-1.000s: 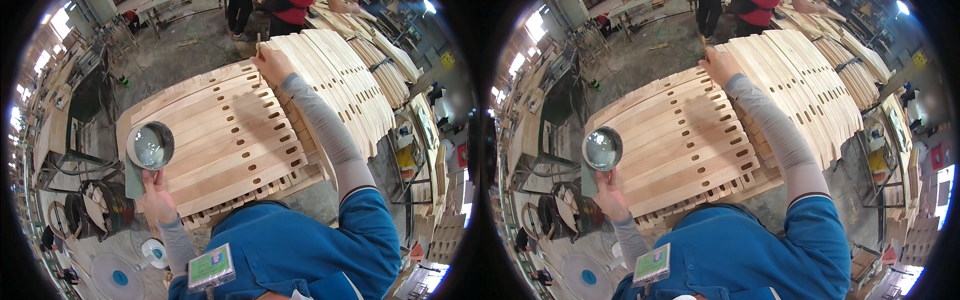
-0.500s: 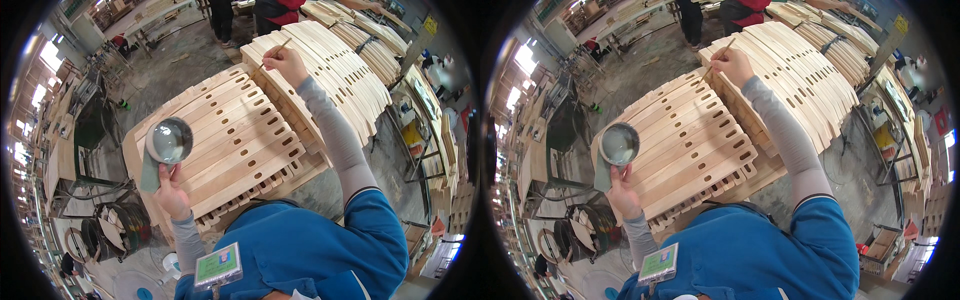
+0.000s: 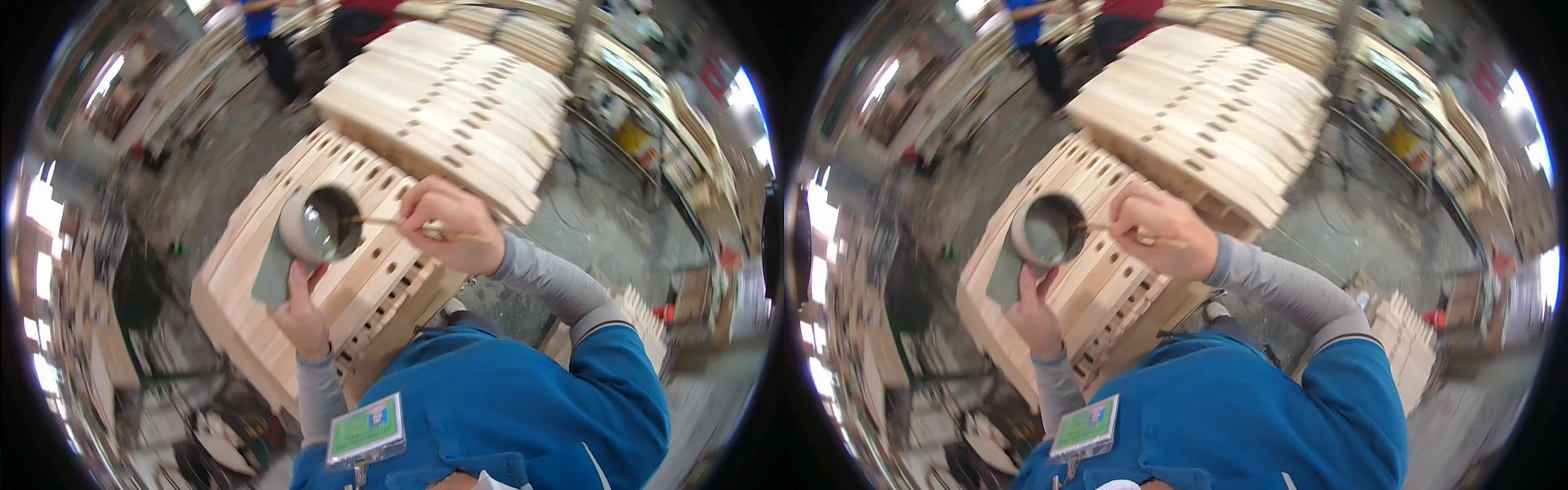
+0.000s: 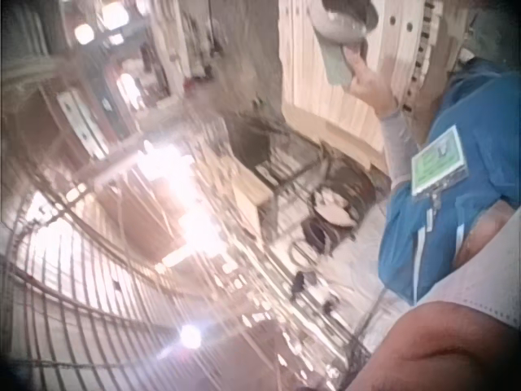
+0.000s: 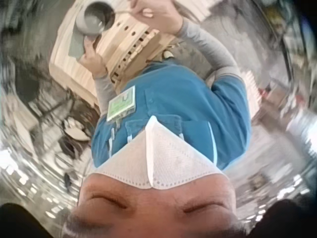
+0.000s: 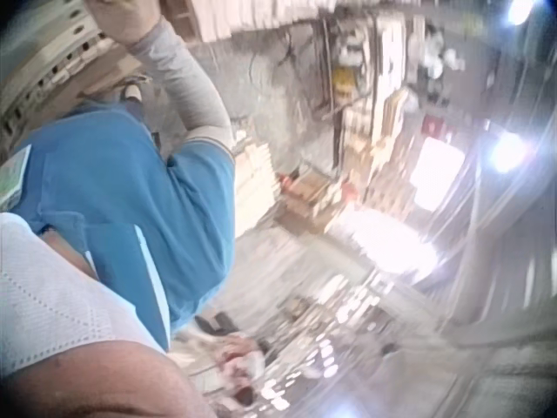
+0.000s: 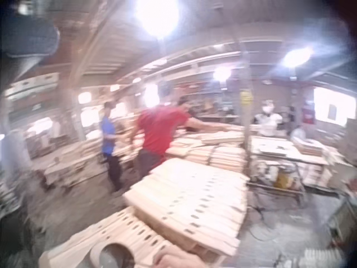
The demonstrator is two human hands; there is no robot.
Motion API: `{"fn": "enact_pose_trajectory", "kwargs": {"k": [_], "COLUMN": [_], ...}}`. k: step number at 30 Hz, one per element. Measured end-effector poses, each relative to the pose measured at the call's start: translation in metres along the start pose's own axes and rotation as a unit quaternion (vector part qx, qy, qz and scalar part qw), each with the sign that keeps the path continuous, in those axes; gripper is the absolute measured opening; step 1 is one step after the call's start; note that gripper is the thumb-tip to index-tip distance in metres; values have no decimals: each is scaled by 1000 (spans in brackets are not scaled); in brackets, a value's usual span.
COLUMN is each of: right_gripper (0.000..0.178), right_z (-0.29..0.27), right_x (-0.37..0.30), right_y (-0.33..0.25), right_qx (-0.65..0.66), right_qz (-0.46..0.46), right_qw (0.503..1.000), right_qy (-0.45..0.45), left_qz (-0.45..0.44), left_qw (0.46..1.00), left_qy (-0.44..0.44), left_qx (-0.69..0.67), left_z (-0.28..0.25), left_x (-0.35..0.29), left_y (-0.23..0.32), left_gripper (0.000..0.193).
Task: The person stacks wooden chair seat parts on a workbench, then uses a brush to apply a liquid finish to the slats and holes of the parts. The person works in a busy workshop with other workers visible in the background.
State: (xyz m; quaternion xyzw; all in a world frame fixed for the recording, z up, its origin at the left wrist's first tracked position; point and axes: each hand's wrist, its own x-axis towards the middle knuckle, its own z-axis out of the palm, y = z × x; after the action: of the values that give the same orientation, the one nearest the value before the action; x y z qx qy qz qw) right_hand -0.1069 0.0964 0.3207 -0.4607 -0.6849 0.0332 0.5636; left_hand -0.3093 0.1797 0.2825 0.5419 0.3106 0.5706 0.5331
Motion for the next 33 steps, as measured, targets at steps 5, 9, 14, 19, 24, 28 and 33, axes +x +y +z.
{"fn": "enact_pose_trajectory", "kwargs": {"k": [5,9,14,19,24,28,33], "right_gripper": [13,14,36,38,39,26,21], "right_z": [-38,-67,-85,-114,-155,-178,-209], "right_x": [-31,-62,-87,-96,-101,-112,-144], "right_y": [-37,-80,-146,-191,-213,-226,-222], "right_qx": [-4,84,413,285,317,313,231], "right_qz": [24,124,206,49,-95,-116,-142], "right_qw": [1000,966,830,941,935,930,950], "right_qy": [0,209,312,176,123,155,154], "left_qz": [-46,-57,-95,-107,-164,-161,-173], "left_qw": [998,997,988,977,959,943,939], "left_qy": [-25,-42,-107,-143,-183,-230,-233], "left_qx": [-18,-34,-57,-112,-141,-177,-185], "left_z": [-5,1,37,79,127,166,204], "left_x": [-11,-9,-27,-48,-73,-94,-123], "left_y": [-15,-20,-19,-19,-20,-33,-41], "left_gripper": [28,28,26,24,24,26,26]}}
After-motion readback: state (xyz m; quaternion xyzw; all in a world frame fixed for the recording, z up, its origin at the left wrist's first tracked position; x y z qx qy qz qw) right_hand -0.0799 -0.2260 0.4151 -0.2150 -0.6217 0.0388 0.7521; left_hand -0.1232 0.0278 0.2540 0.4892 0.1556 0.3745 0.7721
